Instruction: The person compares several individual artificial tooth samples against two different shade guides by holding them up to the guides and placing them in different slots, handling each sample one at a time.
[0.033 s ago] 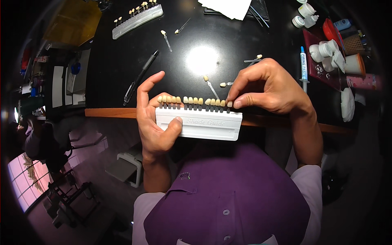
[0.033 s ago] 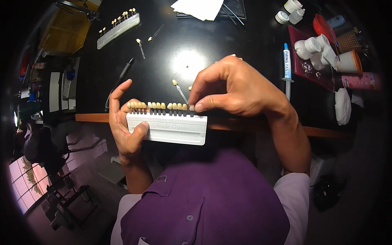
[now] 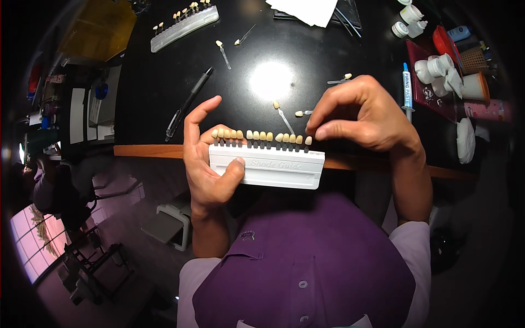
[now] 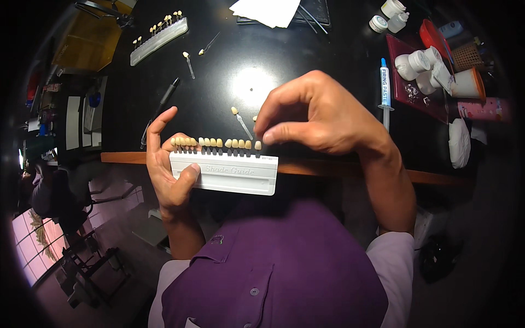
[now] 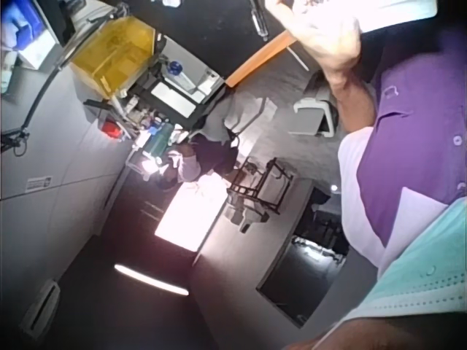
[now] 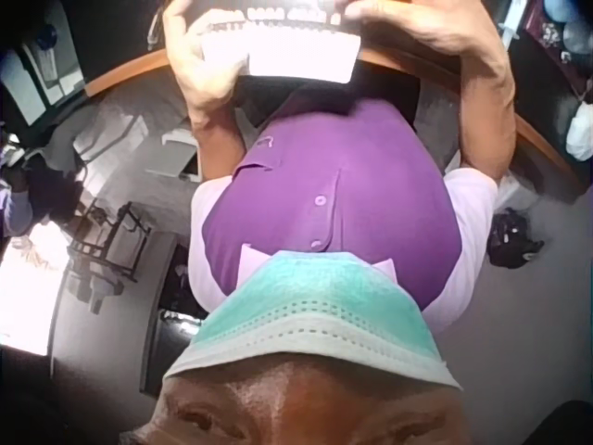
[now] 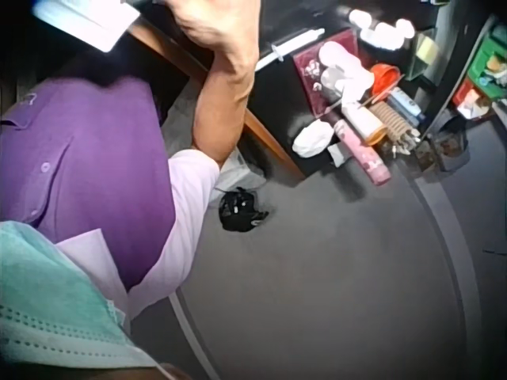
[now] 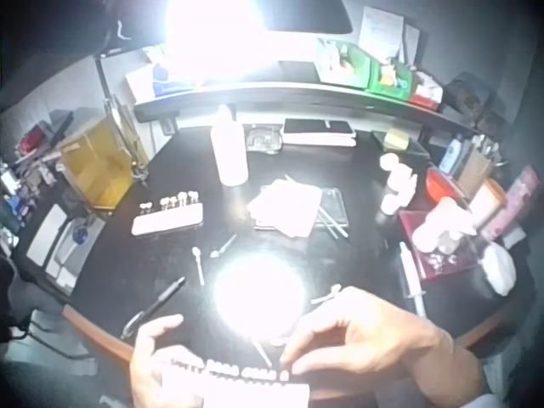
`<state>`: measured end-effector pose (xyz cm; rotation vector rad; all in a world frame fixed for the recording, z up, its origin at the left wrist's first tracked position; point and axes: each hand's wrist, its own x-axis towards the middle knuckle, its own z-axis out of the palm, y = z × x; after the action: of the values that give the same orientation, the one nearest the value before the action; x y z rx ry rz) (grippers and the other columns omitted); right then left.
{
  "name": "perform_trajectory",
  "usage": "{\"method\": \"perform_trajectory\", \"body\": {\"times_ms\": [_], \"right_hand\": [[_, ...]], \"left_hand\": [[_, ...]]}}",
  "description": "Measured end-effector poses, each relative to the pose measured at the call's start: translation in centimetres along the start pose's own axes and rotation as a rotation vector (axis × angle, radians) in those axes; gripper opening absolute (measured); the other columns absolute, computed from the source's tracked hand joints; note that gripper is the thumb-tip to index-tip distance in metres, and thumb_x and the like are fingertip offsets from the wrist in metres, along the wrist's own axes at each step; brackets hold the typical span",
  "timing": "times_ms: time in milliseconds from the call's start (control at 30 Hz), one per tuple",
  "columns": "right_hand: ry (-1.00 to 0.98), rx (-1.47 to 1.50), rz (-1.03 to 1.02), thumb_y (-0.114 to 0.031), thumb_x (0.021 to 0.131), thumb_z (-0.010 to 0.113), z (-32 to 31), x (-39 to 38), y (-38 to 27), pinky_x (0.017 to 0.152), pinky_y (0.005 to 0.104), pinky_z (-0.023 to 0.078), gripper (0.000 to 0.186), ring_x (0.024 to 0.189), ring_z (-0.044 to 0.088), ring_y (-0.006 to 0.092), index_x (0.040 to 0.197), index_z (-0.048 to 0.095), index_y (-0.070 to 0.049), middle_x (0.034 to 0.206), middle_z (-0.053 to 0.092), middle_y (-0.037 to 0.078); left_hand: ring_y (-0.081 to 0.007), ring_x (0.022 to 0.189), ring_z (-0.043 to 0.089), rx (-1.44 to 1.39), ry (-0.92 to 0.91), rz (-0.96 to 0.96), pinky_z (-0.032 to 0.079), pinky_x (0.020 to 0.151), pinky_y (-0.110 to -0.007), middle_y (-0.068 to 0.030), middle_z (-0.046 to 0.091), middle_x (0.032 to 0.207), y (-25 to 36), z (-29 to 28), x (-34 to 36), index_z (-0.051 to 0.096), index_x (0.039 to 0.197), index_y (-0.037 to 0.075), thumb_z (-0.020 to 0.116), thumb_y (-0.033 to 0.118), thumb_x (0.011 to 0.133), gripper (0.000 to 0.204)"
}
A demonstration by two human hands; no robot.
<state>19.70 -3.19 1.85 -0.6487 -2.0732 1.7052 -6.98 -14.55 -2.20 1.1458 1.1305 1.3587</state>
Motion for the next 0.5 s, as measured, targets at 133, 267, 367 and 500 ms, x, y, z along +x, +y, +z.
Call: {"method": "perform_trajectory", "body": {"times_ms": [133,267,367,500], "right_hand": [[0.472,-0.242,-0.011,-0.001,0.090,0.074,-1.1,-0.3,0.5,0.072,0.0250,0.053,0.007,0.081,0.067,0.0083,0.097,0.075,0.001,0.089,0.074,0.005],[0.682,-0.506,0.100,0.000,0.087,0.073,-1.2,0.0,0.7,0.066,0.0277,0.052,0.008,0.076,0.067,0.0117,0.094,0.076,-0.002,0.089,0.075,0.006],[0.696,-0.676,0.046,0.001,0.087,0.073,-1.0,0.4,1.4,0.062,0.0255,0.047,0.010,0.071,0.062,0.0098,0.095,0.077,-0.003,0.089,0.073,0.004],[0.743,-0.757,0.005,0.002,0.086,0.072,-1.1,0.4,1.5,0.065,0.0276,0.048,0.011,0.071,0.063,0.0140,0.095,0.077,-0.002,0.086,0.070,0.006]], "left_hand": [[-0.0125,0.081,0.065,0.007,-0.043,0.001,0.053,0.079,-0.026,-0.0104,0.063,0.088,0.0,-0.3,-0.1,0.025,0.151,-0.007,0.055,-0.002,0.068,0.088],[-0.0124,0.081,0.065,-0.008,-0.075,-0.007,0.054,0.079,-0.027,-0.0104,0.063,0.086,0.1,-0.3,0.2,0.024,0.152,-0.007,0.055,-0.003,0.068,0.089],[-0.0125,0.081,0.065,-0.022,-0.072,-0.004,0.054,0.079,-0.027,-0.0104,0.062,0.085,0.0,-0.3,0.3,0.024,0.152,-0.008,0.055,-0.003,0.068,0.090],[-0.0124,0.081,0.065,-0.033,-0.070,-0.010,0.054,0.079,-0.027,-0.0107,0.063,0.086,0.0,-0.2,0.2,0.023,0.152,-0.008,0.055,-0.003,0.067,0.090]]}}
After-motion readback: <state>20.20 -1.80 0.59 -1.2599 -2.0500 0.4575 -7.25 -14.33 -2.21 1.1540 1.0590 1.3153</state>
